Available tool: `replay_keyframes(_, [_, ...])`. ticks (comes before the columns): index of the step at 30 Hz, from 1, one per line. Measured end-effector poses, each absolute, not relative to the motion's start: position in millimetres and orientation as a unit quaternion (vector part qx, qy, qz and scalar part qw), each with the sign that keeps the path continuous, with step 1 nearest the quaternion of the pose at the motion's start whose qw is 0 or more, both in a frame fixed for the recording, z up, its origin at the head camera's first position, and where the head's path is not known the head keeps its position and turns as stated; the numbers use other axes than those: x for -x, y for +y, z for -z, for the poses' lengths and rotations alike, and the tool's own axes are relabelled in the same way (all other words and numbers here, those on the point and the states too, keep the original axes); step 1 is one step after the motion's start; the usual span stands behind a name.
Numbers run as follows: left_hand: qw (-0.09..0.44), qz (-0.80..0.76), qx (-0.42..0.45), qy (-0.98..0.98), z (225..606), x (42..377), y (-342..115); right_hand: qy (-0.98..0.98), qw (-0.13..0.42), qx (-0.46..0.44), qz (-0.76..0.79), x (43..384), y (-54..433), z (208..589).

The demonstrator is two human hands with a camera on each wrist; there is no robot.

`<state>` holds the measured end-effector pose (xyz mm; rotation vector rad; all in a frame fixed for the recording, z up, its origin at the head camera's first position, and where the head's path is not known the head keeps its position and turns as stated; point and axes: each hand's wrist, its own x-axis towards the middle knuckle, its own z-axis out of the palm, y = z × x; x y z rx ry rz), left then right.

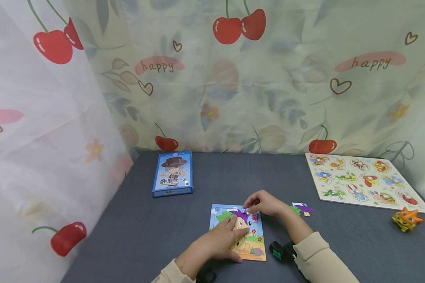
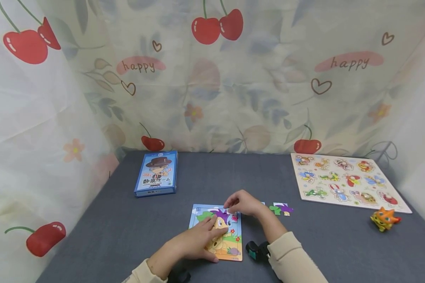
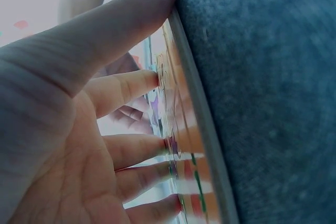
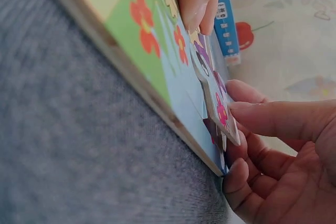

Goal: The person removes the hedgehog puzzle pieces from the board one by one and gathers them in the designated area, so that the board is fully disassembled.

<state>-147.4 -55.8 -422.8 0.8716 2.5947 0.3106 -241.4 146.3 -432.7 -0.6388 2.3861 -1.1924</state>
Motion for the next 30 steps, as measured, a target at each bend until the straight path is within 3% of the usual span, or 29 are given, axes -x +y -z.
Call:
replay_keyframes(10, [0.191, -0.113, -0.307, 0.926, 424, 148, -56, 0.866, 0.176, 0.188, 0.429, 240, 151, 432])
replay_keyframes(30, [0.195, -0.11, -0.301, 0.927, 425, 149, -55, 0.851, 0.199, 0.168, 0.456, 239, 164, 430])
